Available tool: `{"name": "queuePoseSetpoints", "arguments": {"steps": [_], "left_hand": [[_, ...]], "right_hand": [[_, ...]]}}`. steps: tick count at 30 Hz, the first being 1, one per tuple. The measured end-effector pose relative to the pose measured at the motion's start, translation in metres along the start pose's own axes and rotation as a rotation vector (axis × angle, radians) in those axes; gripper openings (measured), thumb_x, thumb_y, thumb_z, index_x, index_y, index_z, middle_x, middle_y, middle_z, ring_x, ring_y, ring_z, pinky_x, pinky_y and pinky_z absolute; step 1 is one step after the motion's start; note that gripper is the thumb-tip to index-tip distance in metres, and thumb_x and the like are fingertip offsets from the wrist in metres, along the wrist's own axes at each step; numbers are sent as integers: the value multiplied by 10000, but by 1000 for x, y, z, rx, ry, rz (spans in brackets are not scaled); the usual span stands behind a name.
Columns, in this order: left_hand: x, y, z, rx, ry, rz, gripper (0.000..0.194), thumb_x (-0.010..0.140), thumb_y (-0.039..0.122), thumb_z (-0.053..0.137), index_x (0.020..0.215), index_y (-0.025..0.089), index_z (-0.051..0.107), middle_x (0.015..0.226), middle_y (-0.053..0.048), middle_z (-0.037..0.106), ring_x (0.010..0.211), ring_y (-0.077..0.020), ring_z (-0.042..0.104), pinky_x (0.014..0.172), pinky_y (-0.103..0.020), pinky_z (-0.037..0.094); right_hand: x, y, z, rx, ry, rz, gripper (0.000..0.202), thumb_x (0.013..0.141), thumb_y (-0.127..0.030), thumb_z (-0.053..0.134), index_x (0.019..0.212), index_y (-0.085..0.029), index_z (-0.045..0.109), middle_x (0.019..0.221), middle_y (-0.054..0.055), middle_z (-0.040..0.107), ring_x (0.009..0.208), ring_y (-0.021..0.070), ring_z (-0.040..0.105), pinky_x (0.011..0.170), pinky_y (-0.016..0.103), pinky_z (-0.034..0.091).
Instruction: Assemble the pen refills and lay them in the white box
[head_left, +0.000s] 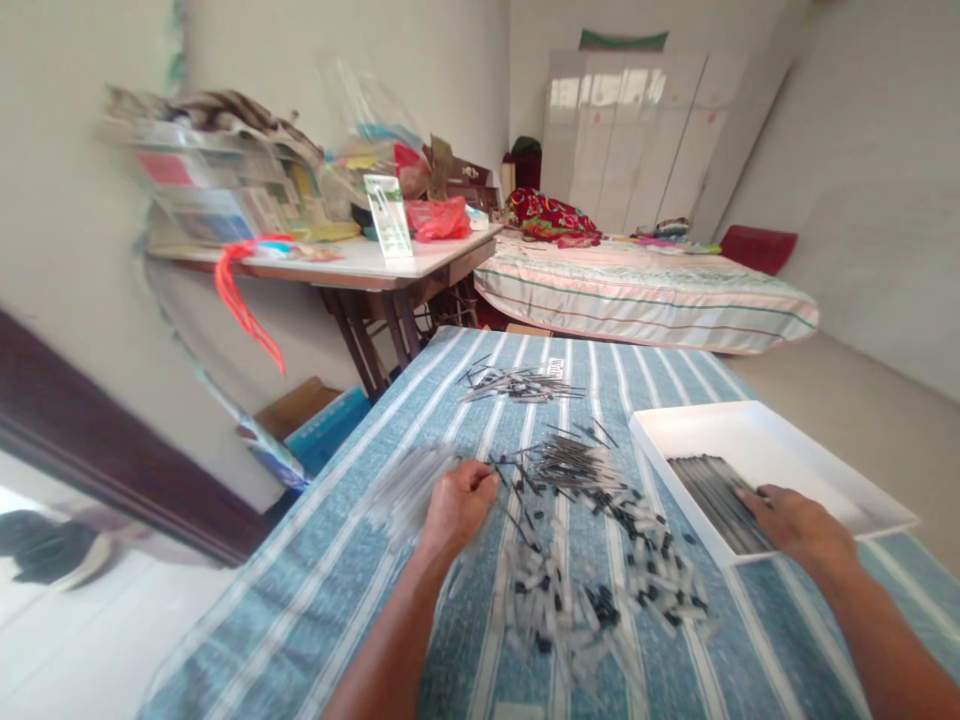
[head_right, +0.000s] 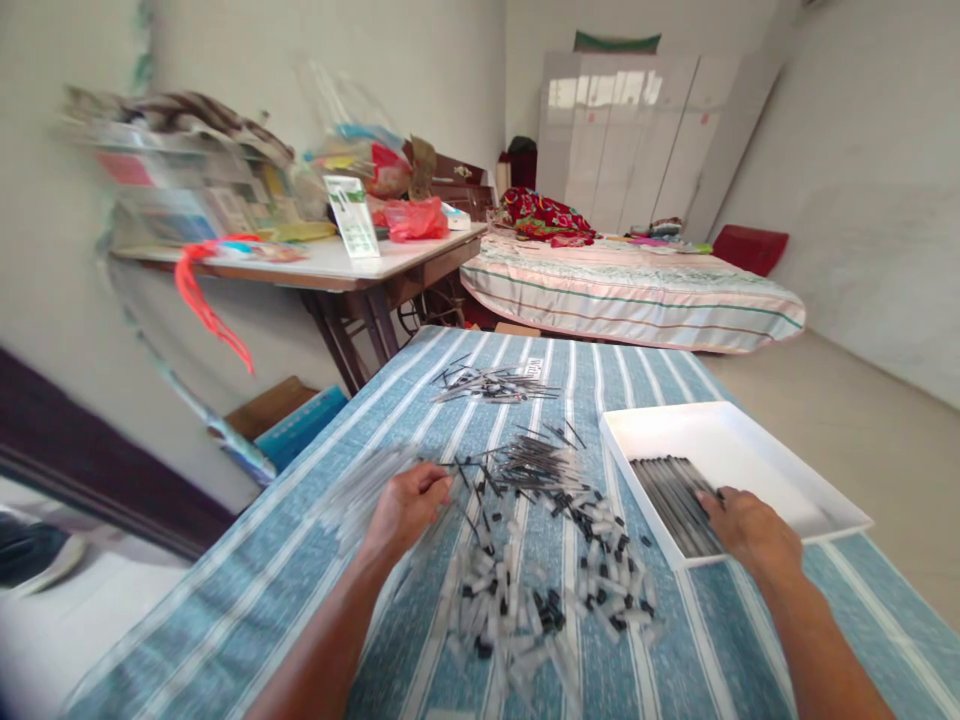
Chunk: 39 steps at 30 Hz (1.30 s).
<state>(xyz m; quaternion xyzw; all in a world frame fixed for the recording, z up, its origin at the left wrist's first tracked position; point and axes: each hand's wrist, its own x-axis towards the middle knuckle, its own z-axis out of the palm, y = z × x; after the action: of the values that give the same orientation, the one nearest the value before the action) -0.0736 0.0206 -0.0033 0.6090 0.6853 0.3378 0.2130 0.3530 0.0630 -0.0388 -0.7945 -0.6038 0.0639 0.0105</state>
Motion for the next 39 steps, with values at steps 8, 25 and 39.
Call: {"name": "queuePoseSetpoints", "arguments": {"steps": [8,25,39], "left_hand": [[-12,16,3,492,-160,-9,182,765,190,443,763,171,624,783,-87,661,778,-215,621,697,-294,421],[-18,26,17,808,-382,-25,287,758,67,376,821,112,652,893,-159,626,830,-267,639,661,-330,473],[-14,24,12,211,-243,-28,101,738,175,453,707,183,548,639,4,581,601,-132,539,566,-218,345]], "right_hand": [[-27,-40,-9,103,431,-104,419,850,-432,344,972,-175,652,1010,124,644,846,268,616,715,354,460],[-54,-147,23,319,199,-756,231,869,-254,427,909,-198,647,851,47,680,764,169,623,691,247,432],[-64,-194,4,-31,8,-666,251,873,-248,379,903,-234,628,798,42,701,715,190,649,572,243,367]]}}
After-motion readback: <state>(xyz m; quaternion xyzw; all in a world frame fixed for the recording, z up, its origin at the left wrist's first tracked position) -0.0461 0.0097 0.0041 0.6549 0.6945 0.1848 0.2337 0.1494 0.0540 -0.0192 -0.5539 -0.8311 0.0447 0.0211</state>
